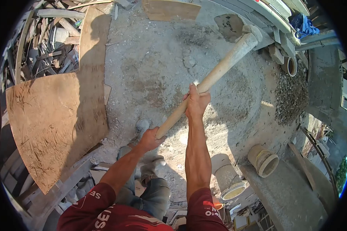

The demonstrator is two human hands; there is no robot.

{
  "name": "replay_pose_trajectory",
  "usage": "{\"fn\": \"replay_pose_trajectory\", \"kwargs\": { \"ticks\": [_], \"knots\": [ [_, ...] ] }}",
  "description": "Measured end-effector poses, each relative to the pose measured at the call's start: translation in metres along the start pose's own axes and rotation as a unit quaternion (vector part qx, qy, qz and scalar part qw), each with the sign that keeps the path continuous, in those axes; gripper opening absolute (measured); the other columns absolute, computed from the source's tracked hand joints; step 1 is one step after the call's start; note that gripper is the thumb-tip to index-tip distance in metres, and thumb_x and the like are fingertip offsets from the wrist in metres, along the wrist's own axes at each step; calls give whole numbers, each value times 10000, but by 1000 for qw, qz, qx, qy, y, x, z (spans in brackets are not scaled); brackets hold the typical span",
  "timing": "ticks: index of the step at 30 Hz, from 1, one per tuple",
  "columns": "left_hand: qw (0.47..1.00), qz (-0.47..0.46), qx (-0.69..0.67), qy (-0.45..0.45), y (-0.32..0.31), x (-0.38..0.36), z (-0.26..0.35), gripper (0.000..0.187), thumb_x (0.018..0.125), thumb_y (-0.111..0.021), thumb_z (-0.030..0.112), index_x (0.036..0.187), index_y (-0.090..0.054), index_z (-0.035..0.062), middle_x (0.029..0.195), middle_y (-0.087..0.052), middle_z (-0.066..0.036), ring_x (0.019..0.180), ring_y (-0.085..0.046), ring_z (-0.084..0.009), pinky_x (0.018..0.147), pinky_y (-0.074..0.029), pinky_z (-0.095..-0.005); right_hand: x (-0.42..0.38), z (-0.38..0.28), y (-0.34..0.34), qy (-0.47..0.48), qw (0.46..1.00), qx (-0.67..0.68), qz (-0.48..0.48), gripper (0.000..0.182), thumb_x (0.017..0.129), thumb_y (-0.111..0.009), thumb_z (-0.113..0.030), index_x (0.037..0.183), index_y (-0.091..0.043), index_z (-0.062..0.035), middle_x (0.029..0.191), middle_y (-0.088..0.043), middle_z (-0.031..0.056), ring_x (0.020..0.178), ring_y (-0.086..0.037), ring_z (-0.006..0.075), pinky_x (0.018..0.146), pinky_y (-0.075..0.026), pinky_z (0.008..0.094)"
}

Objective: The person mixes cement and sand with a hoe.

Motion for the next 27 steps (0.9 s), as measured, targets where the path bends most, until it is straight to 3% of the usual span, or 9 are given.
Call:
{"fn": "replay_pose_trajectory", "kwargs": {
  "ticks": [2,4,7,10,16,20,22,26,27],
  "knots": [
    [995,-13,-80,63,-8,-18,-1,304,721,-748,233,842,-562,26,683,-610,-174,617,-619,-301,585,-485,-364,-8,11,9,0,1000,1,16,234,782,-658,-83,856,-454,5,621,-509,85,390,-475,168,363,-412,305],
    [988,-39,-104,109,-26,-48,-24,393,724,-745,343,902,-581,32,741,-636,-193,688,-624,-364,612,-480,-398,-21,37,13,-26,997,-66,37,186,777,-630,-54,808,-460,16,622,-505,83,396,-484,168,358,-408,302],
    [977,-25,-37,207,-41,-104,-56,394,731,-744,318,941,-577,30,793,-645,-194,749,-635,-353,635,-486,-388,-26,153,26,-166,968,-185,-8,152,762,-630,-31,759,-497,43,630,-504,84,418,-490,161,356,-403,310],
    [987,37,44,147,-58,-138,-74,369,743,-729,284,959,-573,29,774,-643,-197,757,-639,-370,640,-491,-406,-43,205,29,-191,964,-182,-42,176,763,-651,-45,786,-504,49,627,-502,69,429,-494,159,359,-400,306],
    [991,92,-27,91,-73,-168,-65,330,753,-712,245,943,-546,32,735,-633,-213,743,-642,-386,625,-500,-428,-104,122,44,-97,988,-68,-103,193,793,-670,-93,789,-501,-1,614,-488,41,449,-504,134,373,-402,288],
    [994,63,4,89,-45,-130,-55,330,749,-720,240,916,-526,32,724,-631,-202,713,-645,-376,595,-498,-417,-100,69,34,-36,994,-78,-72,211,801,-673,-116,779,-491,-14,610,-482,32,456,-506,122,378,-398,275],
    [998,54,-28,9,-22,-98,-56,361,747,-723,244,944,-511,27,729,-629,-199,718,-641,-377,604,-497,-417,-82,48,20,25,995,-99,20,217,805,-667,-120,767,-488,-4,613,-491,38,447,-502,131,380,-397,283],
    [998,-15,-28,63,28,-96,-79,373,751,-724,243,956,-503,23,742,-623,-208,737,-635,-384,618,-493,-416,-50,115,-14,-48,988,-133,60,205,801,-660,-106,779,-497,17,617,-503,60,434,-496,149,380,-400,299],
    [995,-32,-45,82,28,-108,-101,357,753,-727,218,958,-509,22,742,-616,-188,713,-635,-310,615,-487,-383,-48,167,-16,-103,981,-153,61,194,798,-655,-95,787,-502,23,620,-509,72,428,-493,156,378,-398,306]
  ]
}}
Point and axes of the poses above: each hand's wrist, its own x-axis towards the middle knuckle, its own y-axis out of the back of the hand, z = x × y, the point moved 8 cm from there along x, towards the middle knuckle
